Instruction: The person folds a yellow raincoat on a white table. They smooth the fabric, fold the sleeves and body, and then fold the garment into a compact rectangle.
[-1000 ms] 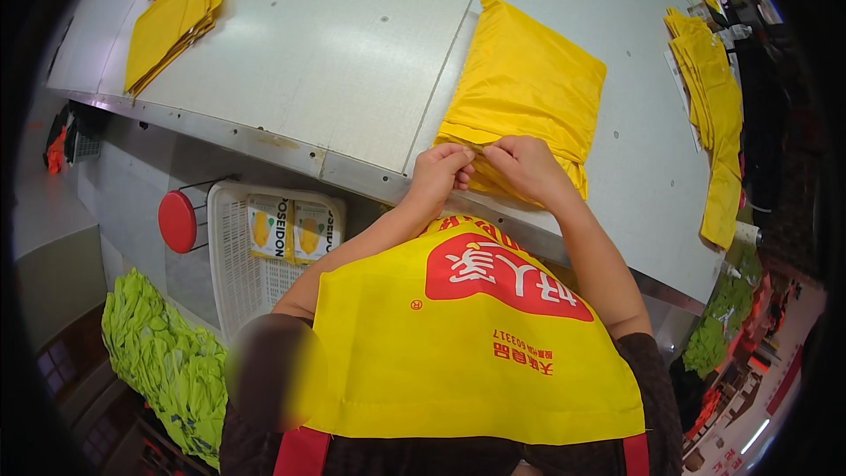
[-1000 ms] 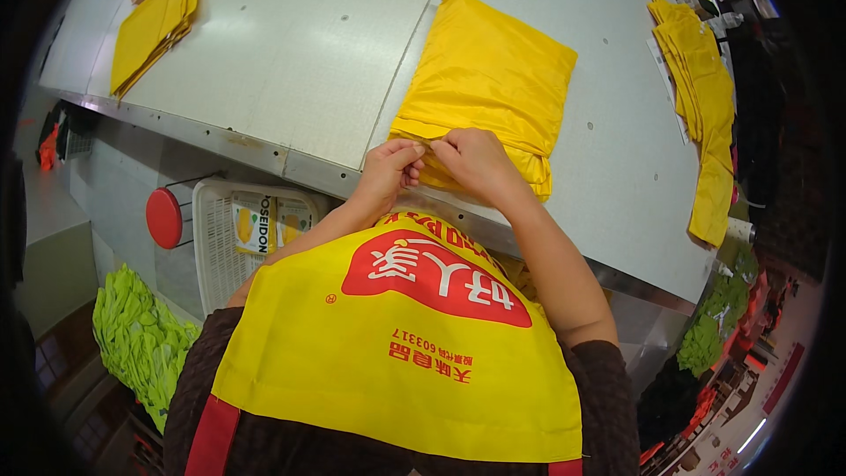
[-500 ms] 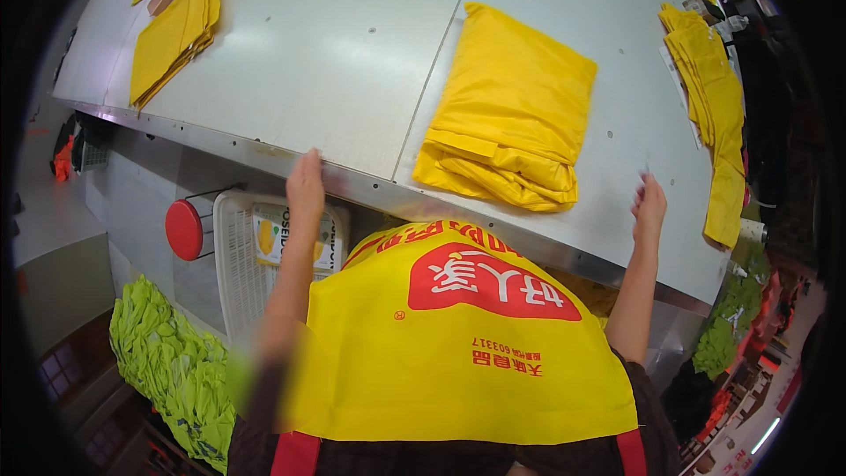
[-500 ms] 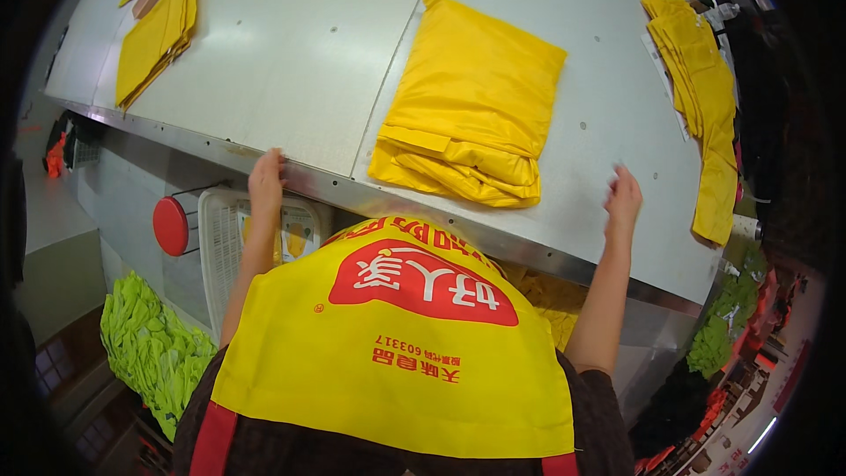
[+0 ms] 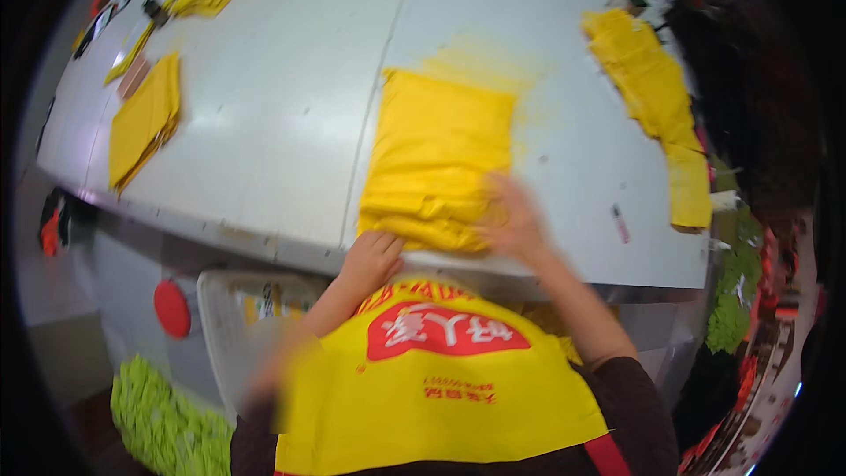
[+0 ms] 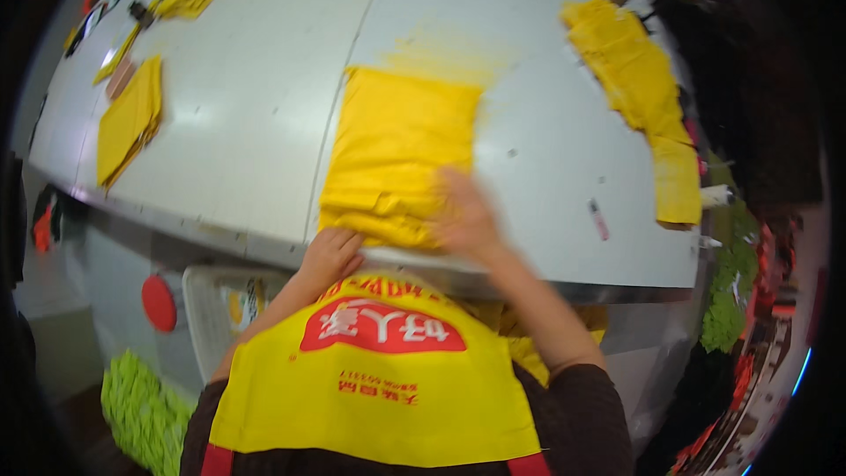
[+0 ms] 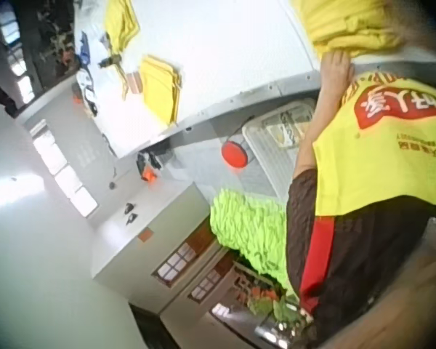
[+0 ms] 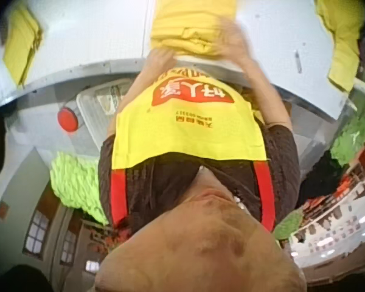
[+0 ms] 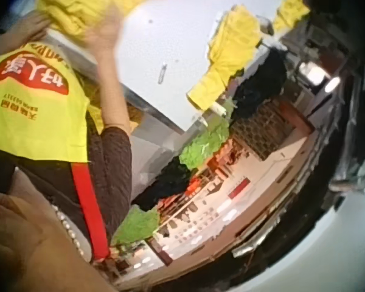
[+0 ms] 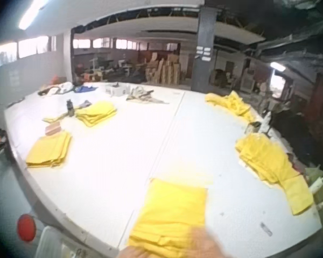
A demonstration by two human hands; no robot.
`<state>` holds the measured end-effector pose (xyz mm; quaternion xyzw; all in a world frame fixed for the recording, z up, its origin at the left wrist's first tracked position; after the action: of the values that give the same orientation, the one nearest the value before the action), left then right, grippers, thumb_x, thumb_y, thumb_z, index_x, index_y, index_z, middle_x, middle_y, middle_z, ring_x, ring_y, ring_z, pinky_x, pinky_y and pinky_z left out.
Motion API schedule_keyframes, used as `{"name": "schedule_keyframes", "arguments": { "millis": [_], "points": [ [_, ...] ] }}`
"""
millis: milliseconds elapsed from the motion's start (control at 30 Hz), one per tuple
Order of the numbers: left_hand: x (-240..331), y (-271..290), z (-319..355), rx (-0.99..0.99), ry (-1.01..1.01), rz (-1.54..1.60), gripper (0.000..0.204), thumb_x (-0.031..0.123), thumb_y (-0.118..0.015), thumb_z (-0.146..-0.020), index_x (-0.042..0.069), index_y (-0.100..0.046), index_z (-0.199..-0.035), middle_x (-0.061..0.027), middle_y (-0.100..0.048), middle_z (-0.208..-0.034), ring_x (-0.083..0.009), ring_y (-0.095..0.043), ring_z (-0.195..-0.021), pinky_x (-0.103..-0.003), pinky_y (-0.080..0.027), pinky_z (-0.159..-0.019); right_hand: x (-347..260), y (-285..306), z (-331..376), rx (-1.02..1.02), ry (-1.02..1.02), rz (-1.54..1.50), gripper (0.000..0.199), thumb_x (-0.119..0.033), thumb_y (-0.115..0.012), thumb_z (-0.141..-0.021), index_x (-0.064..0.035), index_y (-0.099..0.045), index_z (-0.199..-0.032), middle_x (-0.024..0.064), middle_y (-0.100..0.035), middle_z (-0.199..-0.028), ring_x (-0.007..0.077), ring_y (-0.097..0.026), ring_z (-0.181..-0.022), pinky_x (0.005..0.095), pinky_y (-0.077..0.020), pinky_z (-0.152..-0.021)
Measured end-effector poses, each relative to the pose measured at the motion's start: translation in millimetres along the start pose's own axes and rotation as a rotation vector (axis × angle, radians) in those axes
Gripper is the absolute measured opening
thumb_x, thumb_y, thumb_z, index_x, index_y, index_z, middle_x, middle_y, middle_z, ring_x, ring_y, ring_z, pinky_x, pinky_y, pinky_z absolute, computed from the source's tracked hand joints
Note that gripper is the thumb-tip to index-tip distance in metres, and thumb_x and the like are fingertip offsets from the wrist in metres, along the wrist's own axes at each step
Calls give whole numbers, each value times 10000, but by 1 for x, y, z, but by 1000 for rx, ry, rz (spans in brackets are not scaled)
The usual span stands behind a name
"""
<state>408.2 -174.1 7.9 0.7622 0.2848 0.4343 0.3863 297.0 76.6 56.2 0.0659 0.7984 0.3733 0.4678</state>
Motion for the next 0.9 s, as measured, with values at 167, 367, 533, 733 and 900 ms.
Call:
{"name": "schedule_keyframes", "arguments": {
  "millis": [167, 367, 533, 733, 900],
  "points": [
    [-2, -16, -6, 94, -48, -44, 185, 67, -616, -614, 52, -593, -797, -72, -569, -800, -255, -541, -745, -351, -434, -632, -64, -72, -34, -333, 253, 632, 601, -201, -601, -725, -141, -420, -1296, 177, -410, -1301, 391, -361, -1212, 549, -295, -941],
    [-2, -16, 4, 154, -55, -28, 143, 73, -601, -641, 52, -575, -780, -76, -563, -816, -261, -536, -778, -358, -431, -667, -41, -106, -48, -202, 345, 797, 527, -194, -570, -770, -116, -437, -1273, 176, -508, -1131, 349, -475, -1046, 426, -425, -763],
    [0, -11, -5, 222, -34, -39, 102, 78, -585, -688, 42, -572, -782, -96, -561, -881, -278, -528, -824, -365, -429, -677, -51, -83, -84, -364, 155, 509, 251, -125, -573, -743, -55, -563, -984, 137, -624, -803, 334, -614, -737, 422, -479, -618],
    [-1, -17, -32, -43, 196, -300, 134, 133, -580, -714, 43, -603, -810, -92, -560, -908, -273, -504, -863, -392, -447, -649, -56, -66, -105, -463, 155, 395, 210, -92, -597, -686, -51, -570, -890, 164, -622, -770, 354, -606, -728, 430, -486, -626],
    [-2, 7, -32, -225, 198, -298, 137, 170, -623, -682, 83, -631, -788, -90, -576, -897, -276, -504, -909, -395, -477, -624, -53, -65, -100, -532, 147, 366, 430, -86, -578, -683, -86, -537, -1111, 169, -612, -871, 353, -595, -773, 442, -475, -617]
  ]
}}
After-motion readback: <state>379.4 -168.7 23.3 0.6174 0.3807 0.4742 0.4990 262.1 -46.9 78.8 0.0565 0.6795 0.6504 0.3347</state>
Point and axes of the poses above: each hand's wrist, its own z-axis away from the middle knuckle, its own y-axis out of the back of the hand, x = y × z, the point moved 1 cm from there along -z, towards the middle knuckle
